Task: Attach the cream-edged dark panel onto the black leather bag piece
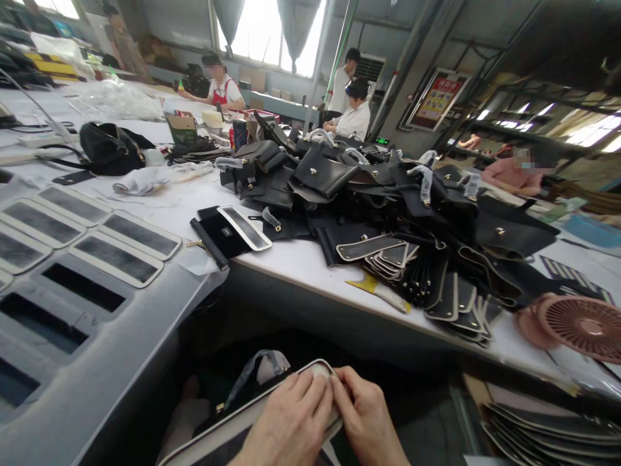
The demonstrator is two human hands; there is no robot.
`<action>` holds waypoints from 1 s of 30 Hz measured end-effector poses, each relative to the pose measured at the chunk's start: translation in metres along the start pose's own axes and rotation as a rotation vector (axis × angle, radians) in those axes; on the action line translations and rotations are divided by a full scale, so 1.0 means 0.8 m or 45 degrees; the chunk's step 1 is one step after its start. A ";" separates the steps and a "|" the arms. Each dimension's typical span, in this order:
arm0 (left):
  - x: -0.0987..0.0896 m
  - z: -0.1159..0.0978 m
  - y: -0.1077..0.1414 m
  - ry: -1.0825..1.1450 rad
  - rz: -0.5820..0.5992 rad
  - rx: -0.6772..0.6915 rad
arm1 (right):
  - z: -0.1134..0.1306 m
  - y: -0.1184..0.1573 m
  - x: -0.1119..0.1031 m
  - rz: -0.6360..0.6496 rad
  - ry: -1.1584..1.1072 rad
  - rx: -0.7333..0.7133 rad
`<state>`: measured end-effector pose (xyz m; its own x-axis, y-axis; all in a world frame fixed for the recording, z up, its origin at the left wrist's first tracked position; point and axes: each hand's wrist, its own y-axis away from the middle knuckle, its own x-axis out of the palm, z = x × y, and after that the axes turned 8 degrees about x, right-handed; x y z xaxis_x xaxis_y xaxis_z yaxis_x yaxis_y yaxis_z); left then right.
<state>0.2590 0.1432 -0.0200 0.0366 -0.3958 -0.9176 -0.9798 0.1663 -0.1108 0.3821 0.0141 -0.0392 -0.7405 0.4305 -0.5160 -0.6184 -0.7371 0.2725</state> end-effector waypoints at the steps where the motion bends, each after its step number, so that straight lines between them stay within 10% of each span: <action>1: 0.009 0.000 0.002 -0.038 0.003 0.004 | -0.002 0.001 0.000 -0.020 0.012 -0.013; 19: 0.006 0.000 -0.005 -0.072 0.115 -0.012 | -0.009 0.006 0.014 -0.349 0.212 -0.227; 30: -0.042 0.026 -0.024 0.402 -0.089 -0.344 | 0.017 0.012 0.002 -0.123 -0.193 0.200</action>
<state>0.2810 0.1717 0.0048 0.0837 -0.6623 -0.7445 -0.9950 -0.0968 -0.0258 0.3714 0.0146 -0.0263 -0.6995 0.5774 -0.4211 -0.7130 -0.6034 0.3571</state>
